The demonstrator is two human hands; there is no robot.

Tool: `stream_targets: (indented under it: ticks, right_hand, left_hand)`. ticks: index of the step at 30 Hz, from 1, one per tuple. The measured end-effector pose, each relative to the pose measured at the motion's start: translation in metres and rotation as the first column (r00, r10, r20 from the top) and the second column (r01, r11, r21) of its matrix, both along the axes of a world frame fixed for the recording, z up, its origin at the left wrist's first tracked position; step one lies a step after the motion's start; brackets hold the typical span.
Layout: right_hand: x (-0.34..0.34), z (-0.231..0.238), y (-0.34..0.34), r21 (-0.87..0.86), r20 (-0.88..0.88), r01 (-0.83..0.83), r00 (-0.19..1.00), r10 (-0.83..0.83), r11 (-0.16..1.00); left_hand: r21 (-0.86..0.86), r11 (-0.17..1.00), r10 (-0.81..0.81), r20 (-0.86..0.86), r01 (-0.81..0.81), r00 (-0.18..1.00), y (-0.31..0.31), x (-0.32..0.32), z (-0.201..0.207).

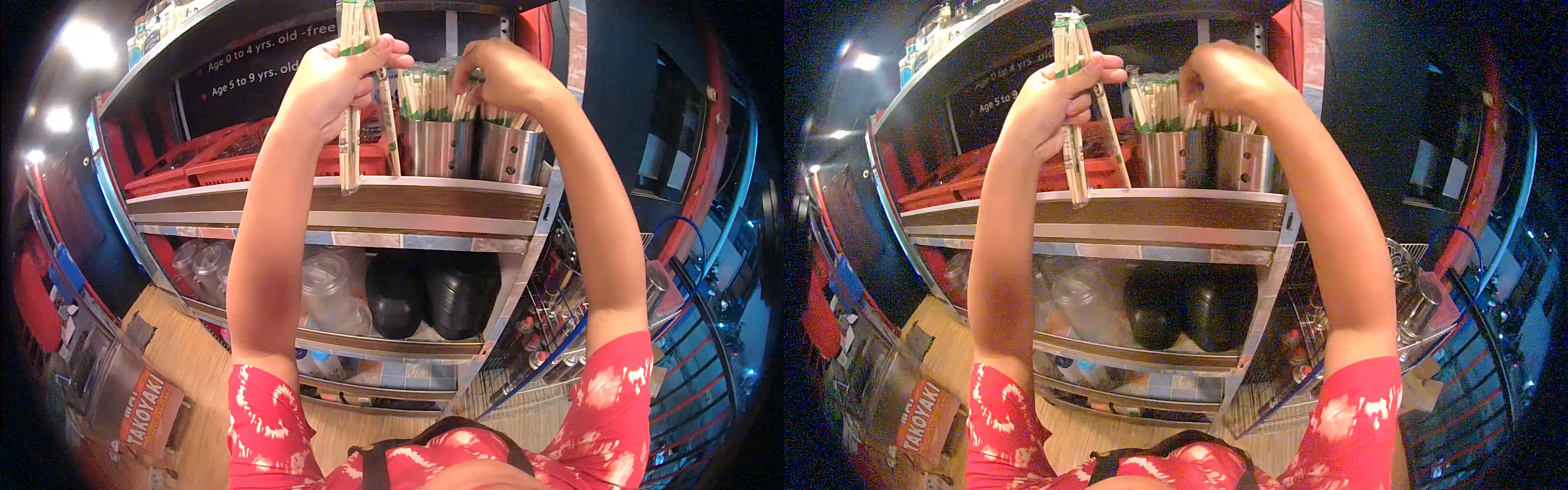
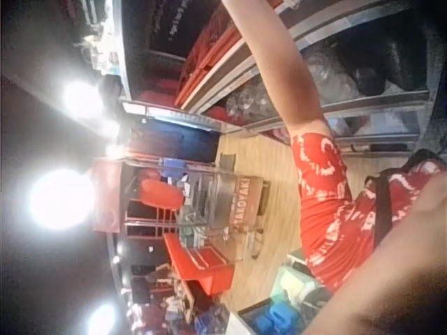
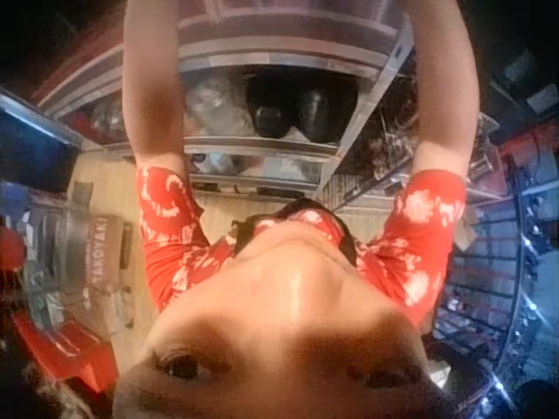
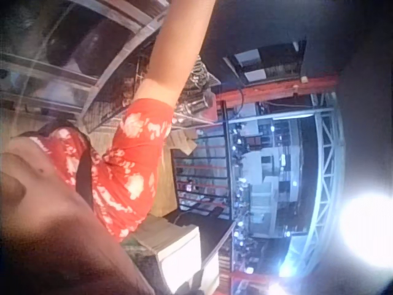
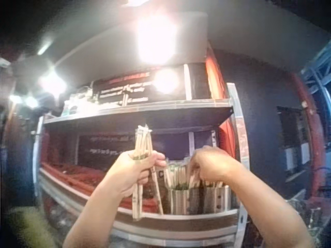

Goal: The person prepares a serving tray by placing glasses, a stack of plates, several spoons, forks, and tongs, and a bunch of wrapped chopsticks onto the tray before carrying it to a dining table and placing the glasses and plates on the table.

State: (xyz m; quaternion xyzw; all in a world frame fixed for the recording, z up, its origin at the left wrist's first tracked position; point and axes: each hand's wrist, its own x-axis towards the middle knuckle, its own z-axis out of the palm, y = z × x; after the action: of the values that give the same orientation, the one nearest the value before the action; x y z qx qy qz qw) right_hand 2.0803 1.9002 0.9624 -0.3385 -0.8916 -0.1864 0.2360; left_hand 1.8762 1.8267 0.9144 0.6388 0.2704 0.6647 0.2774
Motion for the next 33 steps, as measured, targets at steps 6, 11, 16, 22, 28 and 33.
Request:
stream_targets:
  ticks: [6, 11, 16, 22, 28, 33]
  right_hand:
    - [0.002, 0.038, 0.004, 0.235, -0.018, -0.25, 0.965, 0.262, 0.939]
    - [-0.01, 0.057, -0.136, 0.359, -0.327, 0.07, 0.943, 0.056, 0.931]
    - [-0.006, 0.057, -0.167, 0.452, 0.015, -0.152, 0.986, 0.163, 0.879]
    - [-0.027, 0.046, -0.129, 0.13, 0.122, -0.14, 0.985, 0.125, 0.982]
    - [-0.036, 0.039, -0.11, -0.202, -0.129, -0.249, 0.965, 0.226, 0.947]
    - [-0.03, 0.033, -0.08, -0.345, -0.253, -0.356, 0.926, 0.279, 0.868]
  left_hand:
    - [-0.02, 0.999, 0.034, 0.009, -0.034, 0.999, 0.009, -0.011, -0.005]
    - [-0.016, 0.999, 0.036, 0.011, -0.036, 0.999, -0.001, -0.008, -0.001]
    - [0.004, 0.987, -0.161, -0.041, 0.162, 0.986, -0.004, -0.008, -0.006]
    - [-0.07, 0.933, -0.359, -0.118, 0.353, 0.926, -0.007, 0.006, -0.015]
    - [-0.077, 0.922, -0.385, -0.073, 0.38, 0.92, -0.002, 0.004, -0.02]
    - [-0.106, 0.911, -0.411, -0.129, 0.399, 0.903, -0.009, 0.006, -0.018]
